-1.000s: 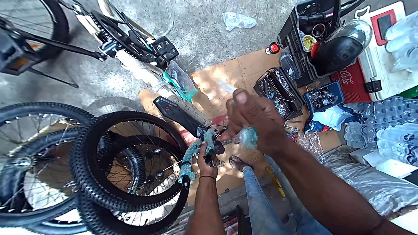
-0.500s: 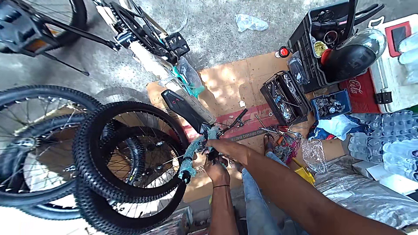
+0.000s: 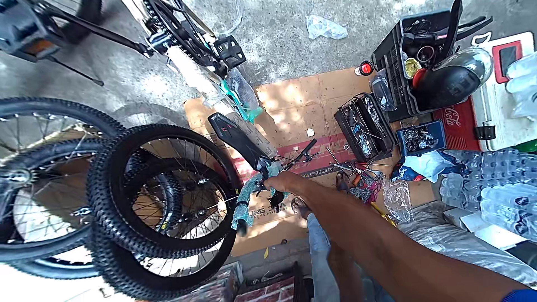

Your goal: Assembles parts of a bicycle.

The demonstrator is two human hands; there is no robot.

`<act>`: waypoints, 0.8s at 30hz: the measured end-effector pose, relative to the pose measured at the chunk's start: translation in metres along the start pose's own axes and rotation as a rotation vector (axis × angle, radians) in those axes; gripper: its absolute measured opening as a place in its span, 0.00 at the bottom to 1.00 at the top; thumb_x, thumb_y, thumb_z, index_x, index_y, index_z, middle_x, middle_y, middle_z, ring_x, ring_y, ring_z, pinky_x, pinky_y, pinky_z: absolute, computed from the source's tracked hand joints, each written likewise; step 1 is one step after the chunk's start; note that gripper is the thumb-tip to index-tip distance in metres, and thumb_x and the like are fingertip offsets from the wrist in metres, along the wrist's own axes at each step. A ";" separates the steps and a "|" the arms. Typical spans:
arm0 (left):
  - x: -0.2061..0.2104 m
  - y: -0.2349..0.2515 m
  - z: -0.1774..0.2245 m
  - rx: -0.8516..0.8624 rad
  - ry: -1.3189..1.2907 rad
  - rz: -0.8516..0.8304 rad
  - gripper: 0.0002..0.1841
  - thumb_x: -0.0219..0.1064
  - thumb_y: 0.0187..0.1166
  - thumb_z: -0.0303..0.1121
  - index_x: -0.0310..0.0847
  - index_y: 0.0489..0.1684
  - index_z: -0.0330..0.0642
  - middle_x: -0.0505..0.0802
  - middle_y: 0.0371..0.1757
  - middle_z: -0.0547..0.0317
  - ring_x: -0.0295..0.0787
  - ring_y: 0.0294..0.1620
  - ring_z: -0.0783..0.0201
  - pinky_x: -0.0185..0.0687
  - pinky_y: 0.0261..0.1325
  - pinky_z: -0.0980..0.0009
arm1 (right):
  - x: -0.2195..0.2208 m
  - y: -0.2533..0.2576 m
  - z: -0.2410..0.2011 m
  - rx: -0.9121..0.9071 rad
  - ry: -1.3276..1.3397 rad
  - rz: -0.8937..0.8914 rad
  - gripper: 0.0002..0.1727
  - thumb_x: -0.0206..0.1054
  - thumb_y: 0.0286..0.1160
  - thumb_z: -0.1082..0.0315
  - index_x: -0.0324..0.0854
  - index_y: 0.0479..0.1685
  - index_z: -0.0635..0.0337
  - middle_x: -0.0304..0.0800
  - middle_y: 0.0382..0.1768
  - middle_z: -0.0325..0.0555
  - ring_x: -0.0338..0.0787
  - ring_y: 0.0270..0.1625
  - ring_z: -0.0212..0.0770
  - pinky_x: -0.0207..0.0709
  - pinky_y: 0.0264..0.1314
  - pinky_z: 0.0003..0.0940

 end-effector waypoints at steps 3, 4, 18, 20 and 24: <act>0.000 -0.074 -0.045 -0.047 0.296 -0.212 0.22 0.48 0.89 0.39 0.84 0.27 0.40 0.84 0.20 0.72 0.81 0.24 0.79 0.83 0.35 0.77 | -0.004 0.005 0.003 -0.022 -0.017 0.021 0.38 0.60 0.77 0.34 0.88 0.54 0.66 0.88 0.61 0.62 0.86 0.68 0.58 0.74 0.68 0.67; -0.020 -0.065 -0.051 -0.065 0.357 -0.161 0.24 0.46 0.92 0.38 0.85 0.32 0.34 0.87 0.23 0.65 0.84 0.24 0.75 0.86 0.35 0.74 | -0.003 0.008 0.004 -0.043 -0.017 0.022 0.39 0.59 0.78 0.33 0.88 0.54 0.66 0.88 0.61 0.62 0.86 0.68 0.58 0.74 0.68 0.68; -0.172 0.131 0.133 0.230 1.204 0.279 0.57 0.82 0.69 0.41 0.41 0.97 0.49 0.92 0.57 0.32 0.92 0.51 0.32 0.82 0.55 0.32 | 0.159 -0.014 0.077 -0.155 0.661 -0.098 0.42 0.37 0.85 0.27 0.79 0.46 0.59 0.79 0.27 0.43 0.79 0.21 0.37 0.75 0.25 0.33; -0.159 0.134 0.136 0.255 1.374 0.156 0.53 0.77 0.73 0.40 0.41 0.98 0.49 0.94 0.49 0.32 0.93 0.43 0.30 0.82 0.49 0.29 | 0.168 -0.014 0.047 -0.221 0.570 -0.075 0.47 0.35 0.84 0.25 0.82 0.48 0.61 0.80 0.30 0.47 0.80 0.25 0.41 0.76 0.29 0.40; -0.152 0.144 0.145 0.275 1.443 -0.067 0.45 0.71 0.73 0.35 0.53 0.95 0.48 0.92 0.60 0.35 0.94 0.50 0.34 0.84 0.56 0.31 | 0.165 -0.007 0.011 -0.328 0.439 0.034 0.49 0.32 0.87 0.28 0.85 0.49 0.65 0.87 0.42 0.58 0.87 0.43 0.51 0.80 0.49 0.55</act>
Point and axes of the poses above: each hand's wrist, its own y-axis towards the middle knuckle, its own x-axis out of the palm, z = x × y, the point moved 9 cm from there along y, towards the middle knuckle
